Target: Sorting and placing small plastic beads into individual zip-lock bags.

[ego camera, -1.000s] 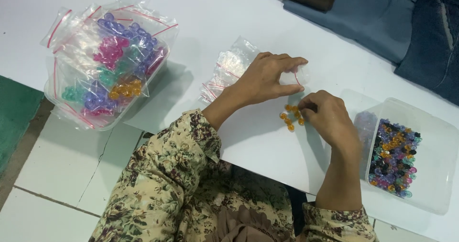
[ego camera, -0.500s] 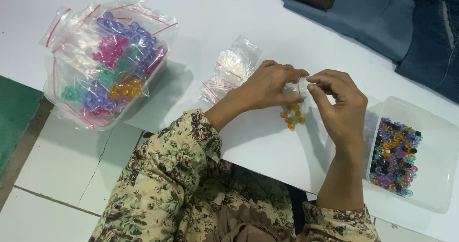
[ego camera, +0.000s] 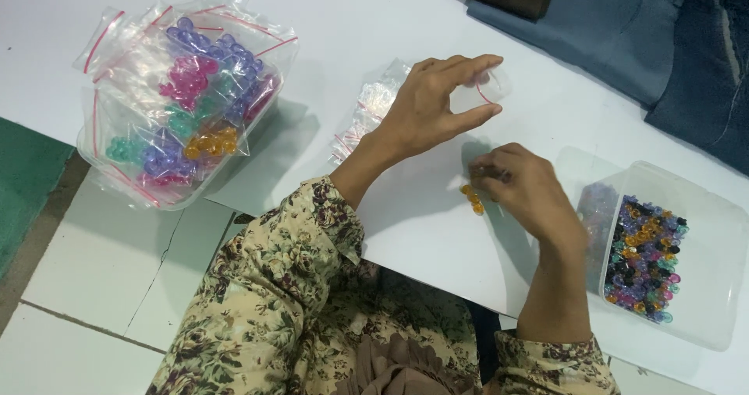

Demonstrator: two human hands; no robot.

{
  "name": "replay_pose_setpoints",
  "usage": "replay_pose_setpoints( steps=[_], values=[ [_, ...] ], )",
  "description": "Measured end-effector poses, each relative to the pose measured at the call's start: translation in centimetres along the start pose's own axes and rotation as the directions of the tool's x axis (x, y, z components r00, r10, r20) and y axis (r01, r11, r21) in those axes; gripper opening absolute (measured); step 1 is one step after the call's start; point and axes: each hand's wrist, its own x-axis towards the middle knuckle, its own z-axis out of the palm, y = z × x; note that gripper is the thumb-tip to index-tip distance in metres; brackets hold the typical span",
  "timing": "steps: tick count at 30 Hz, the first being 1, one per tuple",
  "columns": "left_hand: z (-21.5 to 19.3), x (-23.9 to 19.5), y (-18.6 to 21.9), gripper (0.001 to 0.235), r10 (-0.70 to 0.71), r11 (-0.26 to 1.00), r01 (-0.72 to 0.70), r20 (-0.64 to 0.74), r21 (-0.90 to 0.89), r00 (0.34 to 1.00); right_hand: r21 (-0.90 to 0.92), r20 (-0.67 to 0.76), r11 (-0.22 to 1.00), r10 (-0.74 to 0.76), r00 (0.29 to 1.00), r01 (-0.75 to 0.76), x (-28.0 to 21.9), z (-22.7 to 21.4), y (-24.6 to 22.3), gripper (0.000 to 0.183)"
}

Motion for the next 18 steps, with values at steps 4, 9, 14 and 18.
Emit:
replay_pose_setpoints(
  steps=[4, 9, 14, 18],
  values=[
    [0.7, -0.3, -0.2, 0.058, -0.017, 1.000, 0.016, 0.014, 0.017, 1.000, -0.013, 0.026, 0.998, 0.060, 0.998, -0.060, 0.3, 0.4, -0.6, 0.023],
    [0.9, -0.5, 0.1, 0.057, -0.049, 0.998, 0.046, 0.089, 0.036, 0.995, 0.002, 0.008, 0.998, 0.058, 0.998, -0.058, 0.4, 0.4, 0.1, 0.026],
    [2.5, -0.9, -0.9, 0.058, -0.080, 0.991, 0.056, 0.205, 0.119, 0.976, 0.117, -0.337, 0.972, -0.155, 0.929, 0.204, 0.3, 0.1, 5.3, 0.021],
    [3.1, -1.2, 0.2, 0.055, -0.100, 0.991, 0.067, 0.298, 0.117, 0.949, 0.127, -0.506, 0.942, -0.207, 0.837, 0.310, -0.1, -0.5, 5.1, 0.021]
  ],
)
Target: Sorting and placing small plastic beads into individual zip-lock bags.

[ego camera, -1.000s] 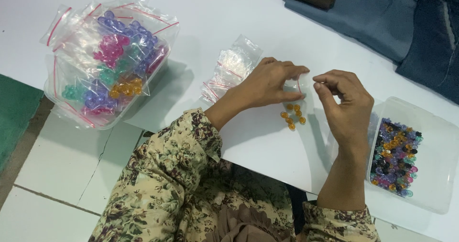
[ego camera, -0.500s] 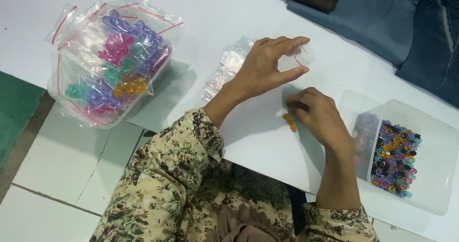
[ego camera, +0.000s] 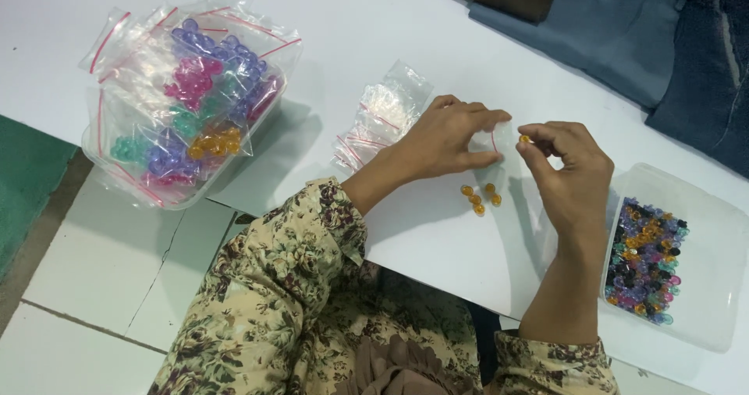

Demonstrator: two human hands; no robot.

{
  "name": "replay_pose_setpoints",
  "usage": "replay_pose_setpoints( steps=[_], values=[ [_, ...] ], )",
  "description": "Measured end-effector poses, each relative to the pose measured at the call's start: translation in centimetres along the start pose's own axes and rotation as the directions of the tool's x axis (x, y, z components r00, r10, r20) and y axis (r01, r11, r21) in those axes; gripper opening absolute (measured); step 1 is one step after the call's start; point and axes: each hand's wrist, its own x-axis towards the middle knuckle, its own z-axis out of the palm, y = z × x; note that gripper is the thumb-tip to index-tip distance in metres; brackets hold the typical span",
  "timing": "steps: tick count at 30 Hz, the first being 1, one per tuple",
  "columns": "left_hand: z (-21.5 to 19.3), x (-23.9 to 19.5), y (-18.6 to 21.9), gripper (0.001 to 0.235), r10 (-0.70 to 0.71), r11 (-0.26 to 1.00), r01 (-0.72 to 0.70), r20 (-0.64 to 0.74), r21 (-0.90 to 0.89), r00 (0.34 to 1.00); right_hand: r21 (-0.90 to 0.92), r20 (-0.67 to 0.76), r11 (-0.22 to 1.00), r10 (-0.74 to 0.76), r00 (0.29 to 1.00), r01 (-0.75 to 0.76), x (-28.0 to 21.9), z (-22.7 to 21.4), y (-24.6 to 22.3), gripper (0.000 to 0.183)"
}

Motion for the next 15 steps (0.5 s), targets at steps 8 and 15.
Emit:
replay_pose_setpoints(
  steps=[8, 15],
  values=[
    [-0.5, -0.2, 0.6, 0.057, 0.019, 1.000, -0.019, 0.000, 0.017, 1.000, 0.011, 0.006, 0.998, -0.055, 0.998, 0.055, 0.1, 0.1, -1.5, 0.018],
    [-0.9, -0.2, 1.3, 0.058, -0.001, 1.000, 0.001, 0.021, 0.010, 1.000, 0.100, 0.007, 0.994, -0.039, 0.999, 0.038, 0.2, 0.0, -3.3, 0.016]
  ],
)
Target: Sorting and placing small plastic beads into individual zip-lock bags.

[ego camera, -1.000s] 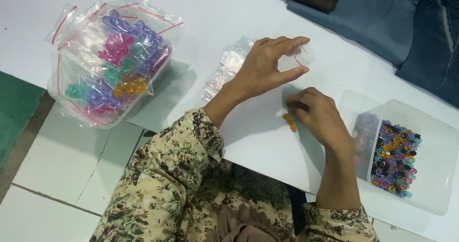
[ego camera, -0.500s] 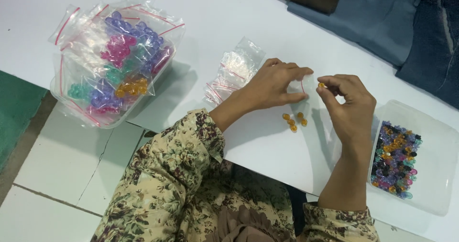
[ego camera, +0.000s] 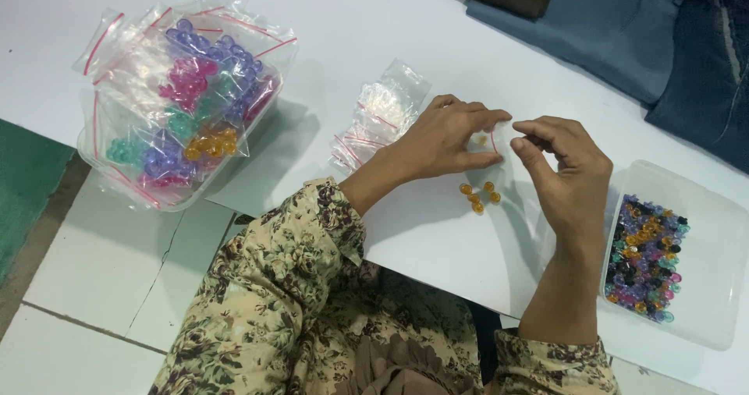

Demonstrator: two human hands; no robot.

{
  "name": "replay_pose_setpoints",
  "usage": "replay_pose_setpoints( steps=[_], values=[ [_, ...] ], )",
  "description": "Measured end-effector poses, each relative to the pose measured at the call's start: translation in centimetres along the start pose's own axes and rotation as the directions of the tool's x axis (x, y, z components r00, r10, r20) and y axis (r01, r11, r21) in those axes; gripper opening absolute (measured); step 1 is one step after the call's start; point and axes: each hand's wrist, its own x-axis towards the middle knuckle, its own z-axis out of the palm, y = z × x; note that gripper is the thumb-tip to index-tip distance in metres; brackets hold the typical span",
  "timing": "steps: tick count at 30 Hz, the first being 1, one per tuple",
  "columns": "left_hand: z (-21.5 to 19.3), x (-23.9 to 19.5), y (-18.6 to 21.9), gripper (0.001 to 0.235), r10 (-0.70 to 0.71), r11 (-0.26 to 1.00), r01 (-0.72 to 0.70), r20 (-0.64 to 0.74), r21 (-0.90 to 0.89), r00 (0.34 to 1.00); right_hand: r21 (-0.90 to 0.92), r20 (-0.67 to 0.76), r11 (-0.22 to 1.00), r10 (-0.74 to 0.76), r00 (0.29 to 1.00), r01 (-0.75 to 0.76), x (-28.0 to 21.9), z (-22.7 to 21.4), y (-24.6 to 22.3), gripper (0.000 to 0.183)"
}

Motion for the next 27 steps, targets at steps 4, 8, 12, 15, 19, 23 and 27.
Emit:
replay_pose_setpoints(
  steps=[4, 8, 12, 15, 19, 23, 27],
  values=[
    [0.4, 0.5, -2.2, 0.057, 0.084, 0.992, -0.074, -0.089, 0.107, 0.993, -0.151, 0.025, 0.986, 0.071, 0.997, -0.067, -0.4, -0.7, 0.8, 0.013],
    [-1.6, 0.5, -1.5, 0.055, 0.072, 0.996, -0.057, -0.245, 0.065, 0.967, -0.289, 0.279, 0.902, 0.400, 0.873, -0.320, 0.0, -0.9, 0.4, 0.020],
    [-2.8, 0.4, -0.6, 0.049, 0.014, 1.000, -0.015, -0.413, 0.001, 0.911, -0.495, 0.439, 0.758, 0.640, 0.631, -0.424, 0.1, -0.1, 0.5, 0.026],
    [-3.2, 0.4, -0.4, 0.047, -0.003, 1.000, -0.007, -0.422, -0.023, 0.906, -0.526, 0.438, 0.761, 0.625, 0.646, -0.380, -0.2, 1.1, 1.2, 0.020],
    [-2.3, 0.3, -1.1, 0.050, -0.010, 1.000, 0.011, -0.391, 0.001, 0.920, -0.566, 0.412, 0.681, 0.722, 0.556, -0.465, 0.9, 1.4, -2.1, 0.019],
    [-1.3, 0.3, -2.3, 0.055, 0.008, 0.999, -0.021, -0.276, -0.047, 0.961, -0.534, 0.403, 0.768, 0.599, 0.692, -0.353, 1.0, 1.5, -2.7, 0.023],
    [-1.4, 0.1, -1.9, 0.057, -0.005, 0.998, -0.002, -0.107, -0.066, 0.994, -0.355, 0.321, 0.879, 0.434, 0.842, -0.318, 0.4, 0.6, -0.8, 0.017]
  ],
)
